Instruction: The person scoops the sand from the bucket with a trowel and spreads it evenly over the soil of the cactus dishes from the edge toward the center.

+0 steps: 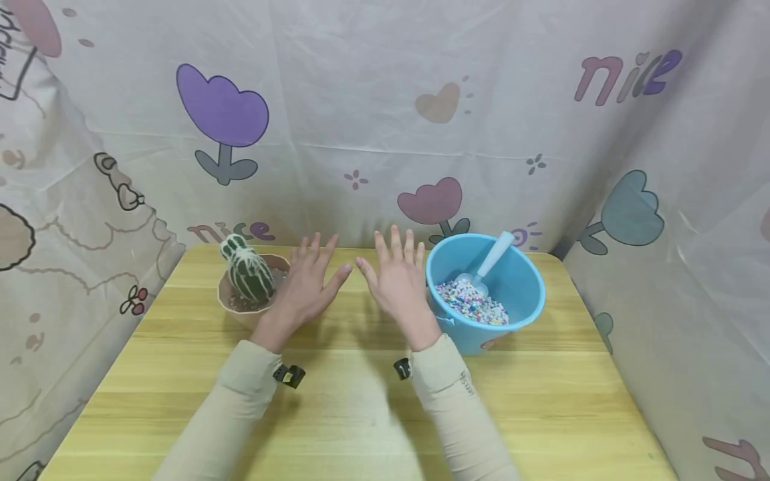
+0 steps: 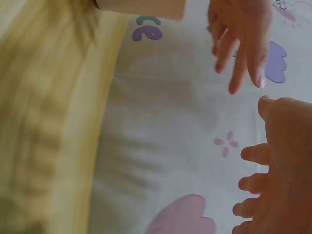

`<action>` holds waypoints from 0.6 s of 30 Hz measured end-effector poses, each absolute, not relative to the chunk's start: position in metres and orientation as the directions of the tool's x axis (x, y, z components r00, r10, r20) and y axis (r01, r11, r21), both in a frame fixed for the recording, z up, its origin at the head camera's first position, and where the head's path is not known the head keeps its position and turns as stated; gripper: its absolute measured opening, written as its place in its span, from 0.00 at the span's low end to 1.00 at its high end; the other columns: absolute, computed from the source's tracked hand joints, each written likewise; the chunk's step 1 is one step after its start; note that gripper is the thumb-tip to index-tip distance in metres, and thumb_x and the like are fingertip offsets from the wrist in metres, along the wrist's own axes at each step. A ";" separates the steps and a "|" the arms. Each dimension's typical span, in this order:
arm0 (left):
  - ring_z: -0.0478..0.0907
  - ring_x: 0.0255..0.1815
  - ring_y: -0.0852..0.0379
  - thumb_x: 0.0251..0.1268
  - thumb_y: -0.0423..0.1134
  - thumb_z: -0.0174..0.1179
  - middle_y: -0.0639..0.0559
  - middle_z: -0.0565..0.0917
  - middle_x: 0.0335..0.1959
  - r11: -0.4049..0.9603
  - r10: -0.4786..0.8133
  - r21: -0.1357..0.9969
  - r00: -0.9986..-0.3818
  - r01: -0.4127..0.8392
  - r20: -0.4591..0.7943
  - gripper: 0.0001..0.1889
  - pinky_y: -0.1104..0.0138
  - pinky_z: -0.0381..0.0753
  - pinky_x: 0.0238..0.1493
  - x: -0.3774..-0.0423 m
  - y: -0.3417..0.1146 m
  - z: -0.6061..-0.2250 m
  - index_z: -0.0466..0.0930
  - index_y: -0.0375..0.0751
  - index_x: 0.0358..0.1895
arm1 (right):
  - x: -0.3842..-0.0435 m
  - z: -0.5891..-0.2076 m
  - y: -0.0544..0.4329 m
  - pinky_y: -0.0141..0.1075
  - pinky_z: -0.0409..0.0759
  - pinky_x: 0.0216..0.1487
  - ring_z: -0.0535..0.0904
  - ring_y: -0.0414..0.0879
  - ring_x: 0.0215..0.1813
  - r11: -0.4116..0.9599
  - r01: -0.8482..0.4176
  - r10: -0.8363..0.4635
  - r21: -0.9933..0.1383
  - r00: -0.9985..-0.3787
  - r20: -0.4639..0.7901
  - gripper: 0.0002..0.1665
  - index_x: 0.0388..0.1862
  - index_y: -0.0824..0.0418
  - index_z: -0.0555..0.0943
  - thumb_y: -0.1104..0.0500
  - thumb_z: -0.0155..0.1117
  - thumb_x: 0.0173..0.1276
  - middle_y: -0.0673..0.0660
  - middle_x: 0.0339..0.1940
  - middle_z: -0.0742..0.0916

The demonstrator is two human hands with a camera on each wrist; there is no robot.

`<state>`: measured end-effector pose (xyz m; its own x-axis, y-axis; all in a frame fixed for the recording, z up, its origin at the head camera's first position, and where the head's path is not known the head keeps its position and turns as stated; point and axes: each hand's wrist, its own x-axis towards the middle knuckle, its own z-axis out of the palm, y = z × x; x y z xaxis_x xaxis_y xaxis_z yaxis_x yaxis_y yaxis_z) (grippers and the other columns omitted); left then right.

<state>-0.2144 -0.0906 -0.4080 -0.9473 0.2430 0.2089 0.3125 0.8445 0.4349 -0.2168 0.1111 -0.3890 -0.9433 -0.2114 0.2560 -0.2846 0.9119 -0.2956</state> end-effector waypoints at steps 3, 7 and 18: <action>0.35 0.88 0.31 0.80 0.73 0.34 0.32 0.43 0.87 0.802 0.252 0.506 -0.948 0.317 0.196 0.44 0.35 0.38 0.87 -0.214 -0.088 -0.404 0.46 0.50 0.88 | -0.216 -0.376 0.116 0.66 0.41 0.88 0.44 0.68 0.88 0.909 -0.292 -0.217 -0.298 -0.941 0.259 0.44 0.87 0.55 0.58 0.31 0.41 0.84 0.67 0.88 0.57; 0.44 0.88 0.33 0.80 0.72 0.35 0.35 0.50 0.87 0.728 0.245 0.606 -0.947 0.320 0.206 0.43 0.36 0.49 0.86 -0.215 -0.083 -0.398 0.48 0.51 0.87 | -0.214 -0.357 0.126 0.66 0.42 0.88 0.45 0.68 0.88 0.892 -0.295 -0.215 -0.341 -0.943 0.253 0.44 0.87 0.55 0.58 0.31 0.41 0.84 0.68 0.87 0.58; 0.92 0.51 0.44 0.82 0.58 0.52 0.39 0.92 0.50 0.337 0.080 0.909 -0.969 0.247 0.233 0.28 0.50 0.90 0.58 -0.222 -0.057 -0.388 0.80 0.43 0.70 | -0.217 -0.318 0.167 0.64 0.47 0.88 0.46 0.66 0.89 0.835 -0.311 -0.206 -0.454 -0.941 0.268 0.46 0.87 0.58 0.56 0.33 0.47 0.83 0.68 0.88 0.55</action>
<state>-0.2216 -0.0570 -0.3883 -0.9691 0.0801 0.2333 0.2466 0.3369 0.9087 -0.2172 0.1669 -0.3185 -0.9414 -0.2055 0.2675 -0.3113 0.8349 -0.4538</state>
